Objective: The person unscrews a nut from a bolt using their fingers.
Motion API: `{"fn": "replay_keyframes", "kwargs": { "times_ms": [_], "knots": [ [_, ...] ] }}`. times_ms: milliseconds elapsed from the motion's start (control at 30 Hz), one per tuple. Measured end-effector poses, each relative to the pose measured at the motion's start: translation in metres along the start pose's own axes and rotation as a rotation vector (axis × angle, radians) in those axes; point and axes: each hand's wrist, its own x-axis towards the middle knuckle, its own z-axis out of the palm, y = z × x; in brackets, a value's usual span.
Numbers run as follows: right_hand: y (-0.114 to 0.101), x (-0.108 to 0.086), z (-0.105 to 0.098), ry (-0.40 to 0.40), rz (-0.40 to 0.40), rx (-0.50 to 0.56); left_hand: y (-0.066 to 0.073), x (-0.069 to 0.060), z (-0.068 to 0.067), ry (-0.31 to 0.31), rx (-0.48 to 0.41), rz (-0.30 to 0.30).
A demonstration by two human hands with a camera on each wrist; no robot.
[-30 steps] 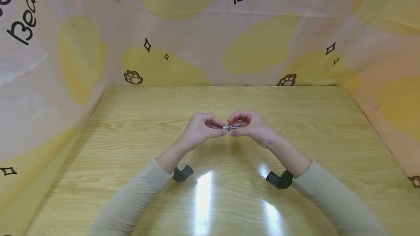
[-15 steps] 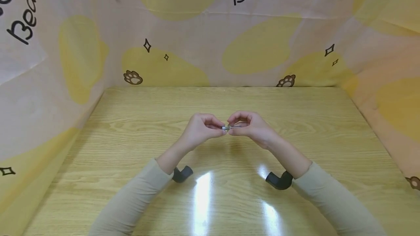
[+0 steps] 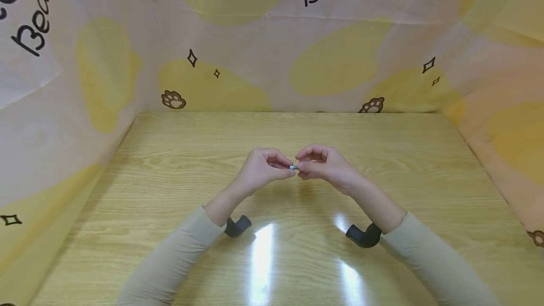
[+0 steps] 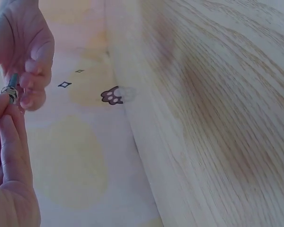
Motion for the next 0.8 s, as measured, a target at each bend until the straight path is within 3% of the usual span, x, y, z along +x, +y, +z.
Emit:
{"fn": "replay_keyframes", "kwargs": {
  "times_ms": [500,700,800],
  "knots": [
    [-0.0019,-0.0005,0.0005,-0.006,0.044,-0.021,0.0011,-0.0007,-0.0012,-0.002,0.014,-0.002],
    [-0.0015,-0.001,-0.0007,-0.014,-0.004,-0.044,0.0008,0.0,-0.001,-0.007,0.009,-0.006],
    [-0.0025,-0.0013,-0.0011,-0.013,0.013,-0.042,0.0002,0.0002,0.0005,-0.015,-0.005,0.001]
  ]
}}
